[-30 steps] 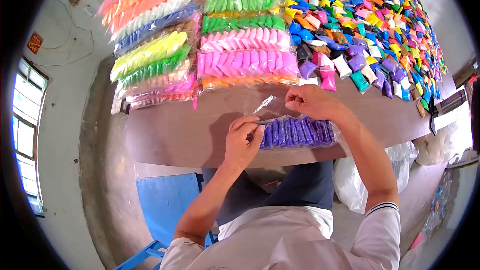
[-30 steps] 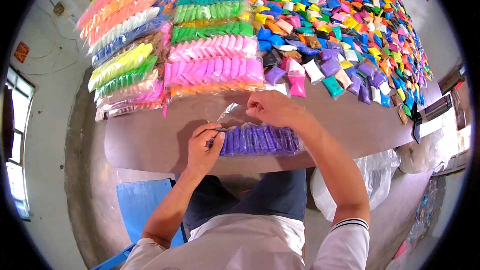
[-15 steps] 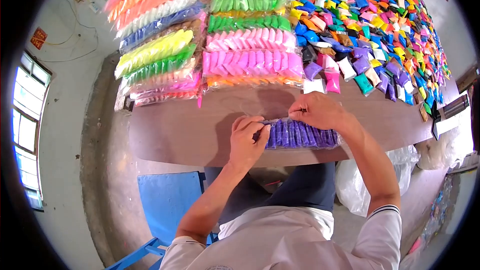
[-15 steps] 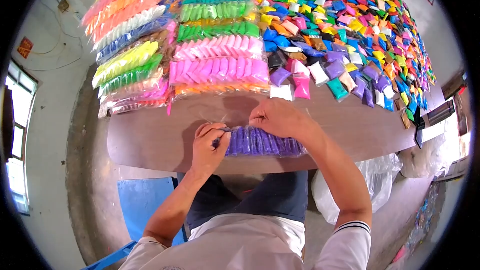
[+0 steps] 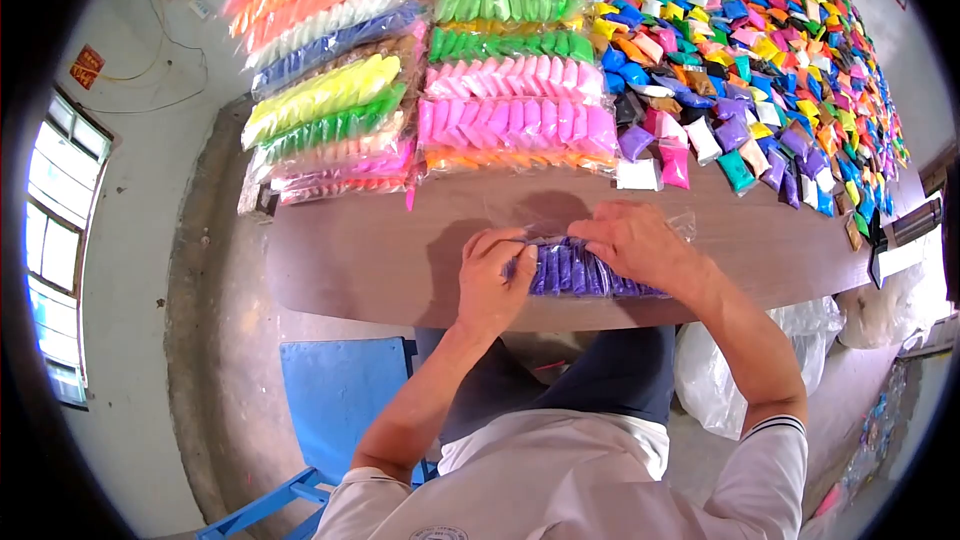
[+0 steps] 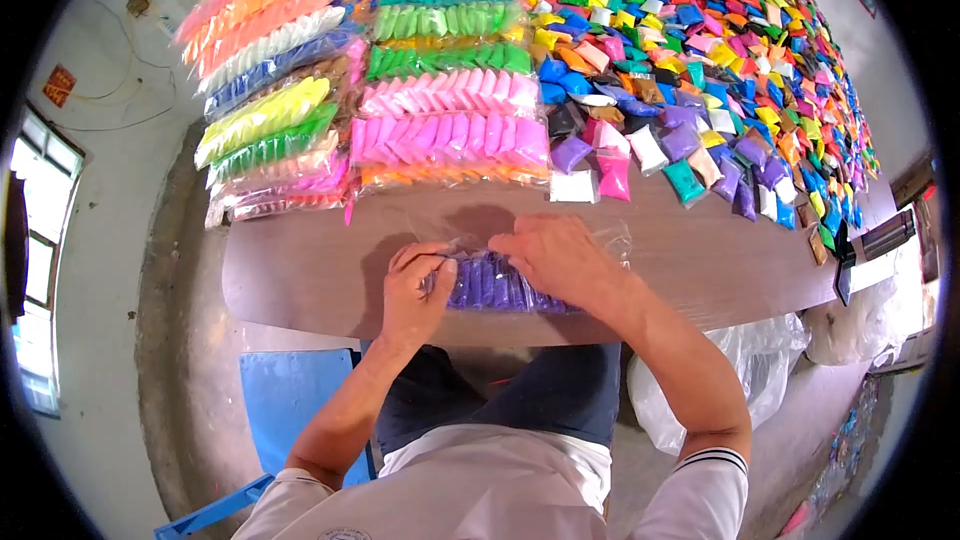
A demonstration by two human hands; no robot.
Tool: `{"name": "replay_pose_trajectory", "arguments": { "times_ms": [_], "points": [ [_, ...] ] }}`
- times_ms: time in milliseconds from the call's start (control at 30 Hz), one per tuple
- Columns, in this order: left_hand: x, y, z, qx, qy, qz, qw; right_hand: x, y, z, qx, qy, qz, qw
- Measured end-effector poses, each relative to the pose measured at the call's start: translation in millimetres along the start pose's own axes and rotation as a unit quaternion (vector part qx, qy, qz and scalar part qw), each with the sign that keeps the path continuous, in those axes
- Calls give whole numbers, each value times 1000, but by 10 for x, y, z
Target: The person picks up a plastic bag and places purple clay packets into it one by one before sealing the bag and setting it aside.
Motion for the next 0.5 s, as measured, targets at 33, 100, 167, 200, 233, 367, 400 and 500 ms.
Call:
{"name": "replay_pose_trajectory", "arguments": {
  "times_ms": [33,100,167,200,233,367,400,500],
  "points": [
    [9,-20,-49,-11,-6,-17,1000,-8,-15,12,-17,-11,-12,1000],
    [17,-108,-136,-24,12,-37,999,-43,-46,28,-49,-4,-29,998],
    [32,-158,-228,-36,31,-56,997,-63,-96,28,-81,4,-45,996],
    [41,-182,-263,-62,25,-83,994,-72,-129,19,-102,10,-56,993],
    [48,-211,-292,-88,19,-111,990,-77,-159,7,-124,16,-67,990],
    [38,-311,-331,-85,3,-120,989,-69,-236,7,-161,5,-82,984],
    [34,-317,-329,-98,-5,-134,986,-70,-248,22,-174,-2,-96,980],
    [33,-293,-325,-135,-25,-162,977,-69,-289,27,-188,-24,-113,975]
  ]
}}
Point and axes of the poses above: each hand's wrist, its own x-axis towards the middle knuckle, its own z-axis out of the palm, y = z × x, the point moved 4 cm from there along x, towards the middle knuckle, and after that the axes turned 14 degrees about -z, right-handed, at the moved point
